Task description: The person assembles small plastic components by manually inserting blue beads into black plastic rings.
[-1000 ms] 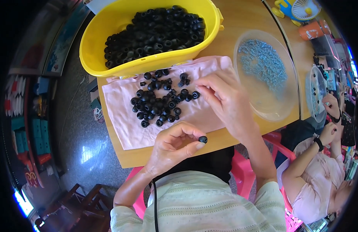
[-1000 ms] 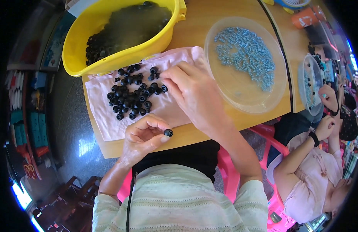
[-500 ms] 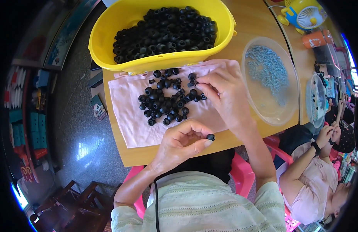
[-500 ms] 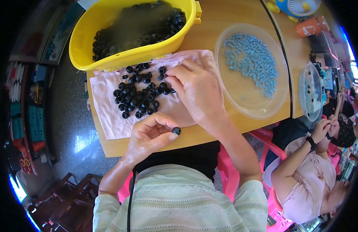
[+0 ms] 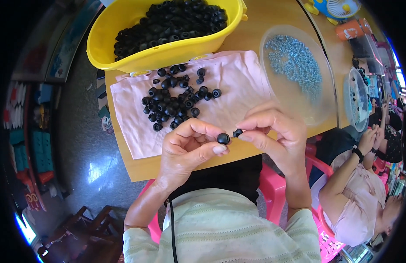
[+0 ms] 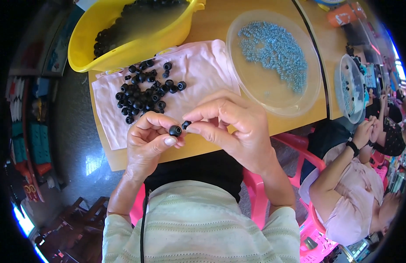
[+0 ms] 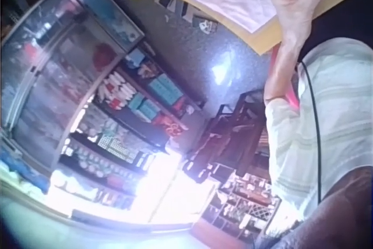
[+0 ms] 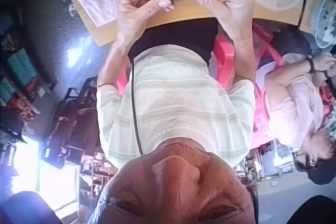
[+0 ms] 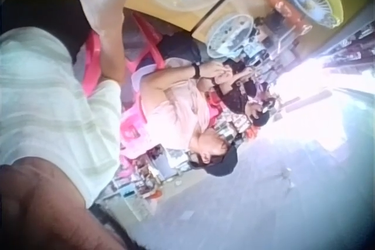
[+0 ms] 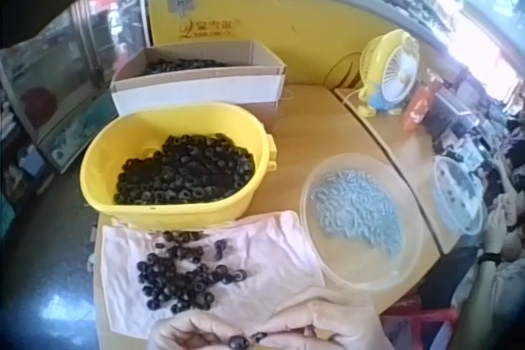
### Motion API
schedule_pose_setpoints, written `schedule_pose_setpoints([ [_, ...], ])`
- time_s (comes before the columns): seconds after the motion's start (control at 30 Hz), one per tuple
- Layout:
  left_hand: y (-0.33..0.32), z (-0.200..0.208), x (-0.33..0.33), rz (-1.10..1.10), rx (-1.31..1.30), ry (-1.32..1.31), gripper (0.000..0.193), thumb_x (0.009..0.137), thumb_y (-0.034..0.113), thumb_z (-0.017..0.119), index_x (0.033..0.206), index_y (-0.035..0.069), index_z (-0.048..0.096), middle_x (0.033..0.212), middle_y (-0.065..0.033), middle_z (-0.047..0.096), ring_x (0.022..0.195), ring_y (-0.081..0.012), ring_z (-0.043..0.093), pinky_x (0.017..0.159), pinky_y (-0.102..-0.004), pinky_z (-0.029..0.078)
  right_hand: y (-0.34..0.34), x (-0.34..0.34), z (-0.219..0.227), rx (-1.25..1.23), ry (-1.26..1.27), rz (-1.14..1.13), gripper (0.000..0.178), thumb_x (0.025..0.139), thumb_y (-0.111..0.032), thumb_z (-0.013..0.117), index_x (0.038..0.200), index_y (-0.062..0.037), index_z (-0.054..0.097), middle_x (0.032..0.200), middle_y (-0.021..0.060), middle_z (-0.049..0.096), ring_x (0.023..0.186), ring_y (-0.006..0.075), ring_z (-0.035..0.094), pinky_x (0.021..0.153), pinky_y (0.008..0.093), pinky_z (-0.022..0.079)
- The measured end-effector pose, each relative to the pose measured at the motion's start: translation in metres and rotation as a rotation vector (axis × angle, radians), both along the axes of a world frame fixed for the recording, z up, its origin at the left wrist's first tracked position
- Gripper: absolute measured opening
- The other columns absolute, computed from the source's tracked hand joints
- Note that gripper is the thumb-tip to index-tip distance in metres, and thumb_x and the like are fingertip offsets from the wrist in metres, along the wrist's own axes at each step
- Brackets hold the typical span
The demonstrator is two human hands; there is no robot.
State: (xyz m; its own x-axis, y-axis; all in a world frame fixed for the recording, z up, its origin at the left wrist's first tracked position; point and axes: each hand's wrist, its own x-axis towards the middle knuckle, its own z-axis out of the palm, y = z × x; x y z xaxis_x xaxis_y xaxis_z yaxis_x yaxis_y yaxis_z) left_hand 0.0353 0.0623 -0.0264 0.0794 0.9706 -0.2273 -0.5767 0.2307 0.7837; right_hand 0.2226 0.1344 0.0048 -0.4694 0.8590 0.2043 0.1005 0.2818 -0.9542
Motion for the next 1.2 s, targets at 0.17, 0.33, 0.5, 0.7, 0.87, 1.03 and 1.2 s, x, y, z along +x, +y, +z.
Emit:
schedule_pose_setpoints([
  [0.17, -0.001, 0.001, 0.004, -0.01, -0.009, 0.043, 0.025, 0.08, 0.006, 0.074, 0.097, -0.002, 0.057, 0.092, -0.0132, 0.065, 0.078, -0.0177, 0.066, 0.072, -0.0282, 0.056, -0.007, 0.001, 0.003, 0.098, -0.035, 0.016, 0.016, 0.075, 0.003, 0.074, 0.089, -0.0011, 0.069, 0.084, 0.0059, 0.064, 0.064, 0.0083, 0.057, 0.052, 0.021, 0.042],
  [0.33, -0.004, -0.001, 0.001, -0.065, -0.013, -0.058, 0.02, 0.083, -0.003, 0.068, 0.1, -0.003, 0.058, 0.096, -0.0121, 0.066, 0.087, -0.0172, 0.066, 0.08, -0.0292, 0.055, -0.01, 0.001, 0.007, 0.178, -0.113, 0.02, 0.019, 0.072, 0.003, 0.075, 0.089, -0.0009, 0.068, 0.083, 0.0076, 0.064, 0.069, 0.0142, 0.062, 0.056, 0.0249, 0.048],
  [0.5, -0.004, -0.002, 0.001, -0.083, -0.05, -0.144, 0.02, 0.084, 0.0, 0.068, 0.1, -0.002, 0.058, 0.094, -0.0129, 0.066, 0.084, -0.0177, 0.067, 0.077, -0.029, 0.055, -0.012, -0.002, 0.009, 0.244, -0.138, 0.0, 0.02, 0.069, 0.002, 0.076, 0.088, -0.0016, 0.068, 0.081, 0.0077, 0.064, 0.069, 0.0182, 0.063, 0.058, 0.027, 0.05],
  [0.7, -0.005, 0.0, -0.001, -0.094, -0.084, -0.141, 0.017, 0.084, 0.001, 0.068, 0.098, -0.001, 0.059, 0.092, -0.0128, 0.067, 0.083, -0.0175, 0.067, 0.077, -0.0292, 0.055, -0.012, -0.004, 0.009, 0.36, -0.156, 0.023, 0.019, 0.071, 0.001, 0.076, 0.088, -0.0011, 0.069, 0.08, 0.0079, 0.064, 0.067, 0.0177, 0.063, 0.057, 0.0265, 0.05],
  [0.87, -0.003, 0.004, 0.001, -0.125, -0.172, -0.265, 0.014, 0.084, 0.0, 0.067, 0.096, 0.001, 0.059, 0.093, -0.0131, 0.067, 0.084, -0.0188, 0.067, 0.077, -0.0299, 0.056, -0.015, -0.003, 0.0, 0.116, -0.037, 0.029, 0.015, 0.076, 0.003, 0.073, 0.09, 0.0002, 0.068, 0.084, 0.0077, 0.064, 0.07, 0.0114, 0.063, 0.057, 0.0225, 0.049],
  [1.03, -0.003, 0.007, 0.0, -0.145, -0.208, -0.326, 0.012, 0.085, 0.0, 0.067, 0.094, 0.003, 0.059, 0.094, -0.0134, 0.066, 0.085, -0.0196, 0.067, 0.077, -0.0315, 0.056, -0.022, -0.008, 0.004, -0.435, 0.264, -0.016, 0.01, 0.081, 0.003, 0.069, 0.091, 0.0028, 0.067, 0.089, 0.0079, 0.063, 0.073, 0.0105, 0.063, 0.061, 0.021, 0.051],
  [1.2, 0.0, 0.004, -0.002, -0.16, -0.214, -0.348, 0.012, 0.085, -0.001, 0.066, 0.093, 0.005, 0.059, 0.095, -0.0128, 0.066, 0.086, -0.0201, 0.067, 0.079, -0.033, 0.056, -0.015, -0.004, -0.002, -0.298, 0.238, 0.057, 0.012, 0.083, 0.003, 0.067, 0.094, 0.0033, 0.067, 0.09, 0.0086, 0.063, 0.075, 0.0116, 0.064, 0.063, 0.0217, 0.053],
])
